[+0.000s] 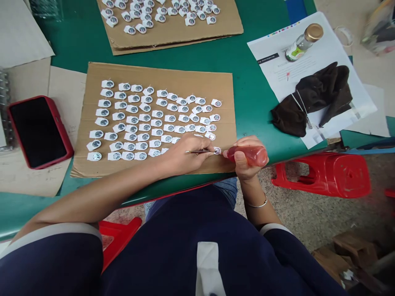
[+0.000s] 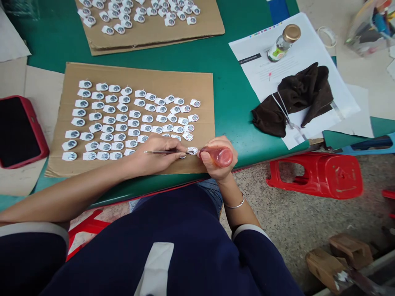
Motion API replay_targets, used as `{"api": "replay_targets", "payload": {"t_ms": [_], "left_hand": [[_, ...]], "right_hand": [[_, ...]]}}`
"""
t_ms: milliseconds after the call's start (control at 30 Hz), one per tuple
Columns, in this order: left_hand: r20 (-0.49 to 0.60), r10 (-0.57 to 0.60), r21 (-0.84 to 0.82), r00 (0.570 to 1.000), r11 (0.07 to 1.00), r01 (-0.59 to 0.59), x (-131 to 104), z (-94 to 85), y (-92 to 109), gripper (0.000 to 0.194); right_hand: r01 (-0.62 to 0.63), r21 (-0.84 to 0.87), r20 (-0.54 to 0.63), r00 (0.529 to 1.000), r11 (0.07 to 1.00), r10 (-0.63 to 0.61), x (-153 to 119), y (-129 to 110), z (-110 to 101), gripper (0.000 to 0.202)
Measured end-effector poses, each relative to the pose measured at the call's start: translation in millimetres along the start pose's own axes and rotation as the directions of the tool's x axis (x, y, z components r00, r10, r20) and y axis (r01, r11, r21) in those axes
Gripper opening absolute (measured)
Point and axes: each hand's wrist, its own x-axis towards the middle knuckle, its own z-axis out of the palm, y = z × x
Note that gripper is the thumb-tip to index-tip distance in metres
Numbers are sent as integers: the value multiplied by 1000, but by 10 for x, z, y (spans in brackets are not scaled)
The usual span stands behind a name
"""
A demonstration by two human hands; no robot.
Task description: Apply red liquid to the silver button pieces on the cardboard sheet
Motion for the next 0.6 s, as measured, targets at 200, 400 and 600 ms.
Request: {"api": "replay_targets", "payload": {"t_ms": [200, 400, 600], "left_hand": [[-60, 11, 0, 998, 1000, -11, -16, -4, 29, 8], [-272, 91, 90, 958, 994, -69, -158, -154, 96, 4], [-236, 417, 328, 878, 884, -332, -445, -73, -37, 16]], "right_hand": [[-32, 91, -392, 917, 995, 65, 130, 62, -54, 23], [-178, 180, -373, 898, 967, 235, 341, 37, -88, 28], [-149, 182, -203, 962, 972, 185, 302, 0, 242, 25]]}}
